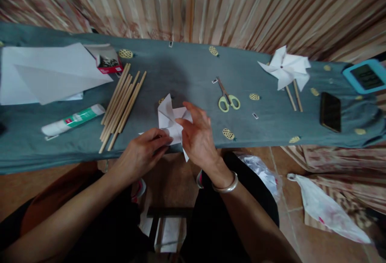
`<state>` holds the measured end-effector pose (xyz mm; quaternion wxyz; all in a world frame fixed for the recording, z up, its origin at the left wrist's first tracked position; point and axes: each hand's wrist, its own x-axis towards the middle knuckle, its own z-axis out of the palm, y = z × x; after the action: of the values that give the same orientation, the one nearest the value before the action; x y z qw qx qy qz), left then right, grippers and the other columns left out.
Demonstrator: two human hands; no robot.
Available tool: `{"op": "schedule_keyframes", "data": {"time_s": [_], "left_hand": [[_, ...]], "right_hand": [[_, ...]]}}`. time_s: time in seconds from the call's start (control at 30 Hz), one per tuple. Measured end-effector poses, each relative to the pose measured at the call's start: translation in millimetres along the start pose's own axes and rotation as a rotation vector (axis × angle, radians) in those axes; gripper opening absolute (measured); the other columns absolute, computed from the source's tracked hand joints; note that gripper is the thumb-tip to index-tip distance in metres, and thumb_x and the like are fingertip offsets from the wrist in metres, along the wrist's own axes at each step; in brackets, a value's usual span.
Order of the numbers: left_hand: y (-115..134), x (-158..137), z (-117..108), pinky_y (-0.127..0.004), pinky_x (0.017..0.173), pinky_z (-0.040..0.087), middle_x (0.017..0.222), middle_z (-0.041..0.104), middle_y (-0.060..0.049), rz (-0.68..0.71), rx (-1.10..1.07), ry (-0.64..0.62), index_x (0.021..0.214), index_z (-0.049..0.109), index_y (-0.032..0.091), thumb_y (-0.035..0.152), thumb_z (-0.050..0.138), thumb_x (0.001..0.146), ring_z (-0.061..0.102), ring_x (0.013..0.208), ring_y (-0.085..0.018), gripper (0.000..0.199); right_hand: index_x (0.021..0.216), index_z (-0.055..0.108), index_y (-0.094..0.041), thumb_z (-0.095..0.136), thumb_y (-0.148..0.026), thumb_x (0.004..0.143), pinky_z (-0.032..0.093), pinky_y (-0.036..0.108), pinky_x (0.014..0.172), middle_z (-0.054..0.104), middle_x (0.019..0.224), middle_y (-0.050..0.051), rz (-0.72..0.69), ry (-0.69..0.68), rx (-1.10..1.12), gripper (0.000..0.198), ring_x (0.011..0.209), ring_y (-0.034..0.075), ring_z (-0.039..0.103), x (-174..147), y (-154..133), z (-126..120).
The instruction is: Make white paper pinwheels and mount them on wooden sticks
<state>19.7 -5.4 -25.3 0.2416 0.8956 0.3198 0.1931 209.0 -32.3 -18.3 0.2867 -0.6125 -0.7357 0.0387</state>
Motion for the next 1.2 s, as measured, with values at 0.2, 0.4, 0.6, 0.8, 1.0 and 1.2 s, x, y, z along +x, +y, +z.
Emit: {"op": "schedule_keyframes", "data": {"time_s": [0.2,0.4,0.6,0.8,1.0,1.2], "left_hand": [[0,1,0,-0.03,0.077,0.055,0.099,0.064,-0.007,-0.007,-0.001,-0.012,0.098,0.066,0.014,0.011,0.054,0.087,0.065,0.086,-0.018,0.017],[1,2,-1,-0.03,0.077,0.056,0.099,0.064,-0.007,-0.018,0.002,-0.026,0.098,0.066,0.014,0.01,0.054,0.085,0.065,0.086,-0.018,0.018],[-1,0,2,-0.032,0.077,0.057,0.101,0.064,-0.009,-0.014,0.001,-0.013,0.1,0.065,0.013,0.01,0.051,0.087,0.064,0.086,-0.019,0.02],[0,0,2,-0.032,0.076,0.056,0.1,0.063,-0.008,-0.025,-0.024,-0.034,0.099,0.065,0.012,0.01,0.051,0.087,0.064,0.085,-0.019,0.019],[1,2,-1,-0.033,0.08,0.055,0.099,0.063,-0.008,-0.044,-0.009,-0.054,0.099,0.066,0.013,0.006,0.053,0.084,0.064,0.089,-0.021,0.02],[-1,3,-1,-0.029,0.078,0.054,0.098,0.063,-0.007,-0.031,-0.021,-0.032,0.097,0.067,0.014,0.007,0.052,0.085,0.065,0.085,-0.018,0.02]], "right_hand": [[0.104,0.063,-0.018,0.044,-0.014,0.089,0.044,0.047,0.095,0.05,0.139,0.013,-0.112,-0.076,-0.241,0.025,0.126,0.029,0.044,-8,-6,7],[0.109,0.06,-0.012,0.043,-0.012,0.092,0.042,0.043,0.095,0.054,0.136,0.017,-0.159,-0.067,-0.261,0.024,0.124,0.028,0.047,-11,-10,18],[0.124,0.052,-0.011,0.039,-0.01,0.094,0.044,0.041,0.095,0.059,0.131,0.016,-0.22,-0.06,-0.217,0.033,0.122,0.026,0.049,-13,-10,22],[0.115,0.056,-0.017,0.038,-0.011,0.092,0.045,0.046,0.098,0.056,0.134,0.013,-0.202,-0.056,-0.156,0.029,0.123,0.027,0.049,-9,-4,20],[0.131,0.047,-0.011,0.033,-0.014,0.096,0.046,0.039,0.098,0.061,0.127,0.014,-0.245,-0.053,-0.192,0.037,0.12,0.022,0.053,-10,-9,30],[0.103,0.068,-0.012,0.044,-0.01,0.089,0.044,0.047,0.1,0.053,0.138,0.016,-0.109,-0.084,-0.165,0.028,0.127,0.029,0.047,-5,-8,19]]}}
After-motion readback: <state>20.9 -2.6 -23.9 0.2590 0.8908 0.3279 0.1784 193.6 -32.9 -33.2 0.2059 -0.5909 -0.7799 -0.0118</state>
